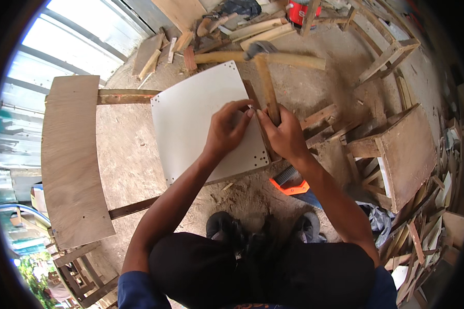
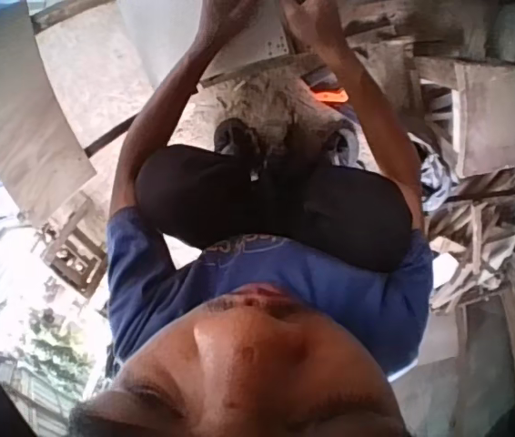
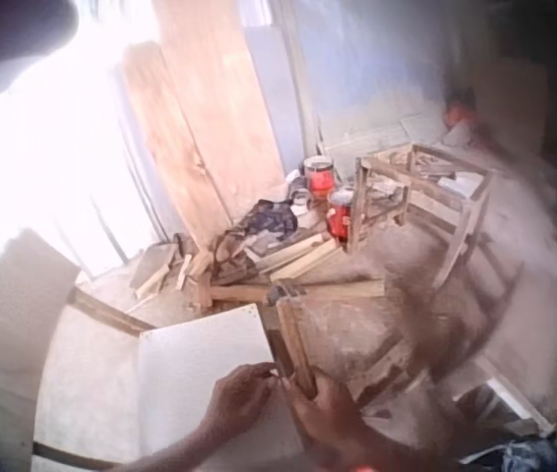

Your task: The person assembles a small wooden frame by hammering nails into joints and attaching a flat panel. They use a hammer and nails to secure the pieces together, then place a white panel onto the frame and fasten it with additional nails.

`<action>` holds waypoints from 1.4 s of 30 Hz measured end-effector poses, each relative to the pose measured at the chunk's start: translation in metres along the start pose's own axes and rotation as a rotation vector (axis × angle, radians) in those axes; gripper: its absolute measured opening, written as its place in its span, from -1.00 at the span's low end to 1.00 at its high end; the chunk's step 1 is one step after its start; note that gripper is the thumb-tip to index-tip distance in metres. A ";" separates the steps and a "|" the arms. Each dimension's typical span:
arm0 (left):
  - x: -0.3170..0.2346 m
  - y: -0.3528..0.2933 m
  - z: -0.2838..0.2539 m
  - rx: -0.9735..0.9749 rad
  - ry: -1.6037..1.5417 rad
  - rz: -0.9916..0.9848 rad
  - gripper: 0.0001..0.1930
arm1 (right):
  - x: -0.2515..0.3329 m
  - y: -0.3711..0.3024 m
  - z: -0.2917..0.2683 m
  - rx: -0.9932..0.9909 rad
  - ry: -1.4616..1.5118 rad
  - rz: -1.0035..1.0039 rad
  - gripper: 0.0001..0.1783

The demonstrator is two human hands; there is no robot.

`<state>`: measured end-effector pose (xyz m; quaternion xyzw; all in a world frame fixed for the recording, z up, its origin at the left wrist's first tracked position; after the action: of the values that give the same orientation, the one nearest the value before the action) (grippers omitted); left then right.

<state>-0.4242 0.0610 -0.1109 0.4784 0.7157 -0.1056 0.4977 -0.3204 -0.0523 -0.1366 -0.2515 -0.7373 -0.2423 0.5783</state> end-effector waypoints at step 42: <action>0.029 -0.007 -0.009 -0.257 -0.284 -0.360 -0.74 | 0.033 0.089 -0.033 0.184 -0.228 0.013 -0.55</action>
<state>-0.4368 0.0798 -0.1323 0.2566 0.7199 -0.1666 0.6230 -0.2449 -0.0038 -0.0917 -0.2281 -0.8157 -0.1397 0.5129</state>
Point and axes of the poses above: each hand's wrist, its own y-axis towards the middle knuckle, its own z-axis out of the palm, x = y × z, the point moved 7 cm from there along y, towards the middle knuckle, and after that the axes turned 1 degree about y, right-handed, at the moved point
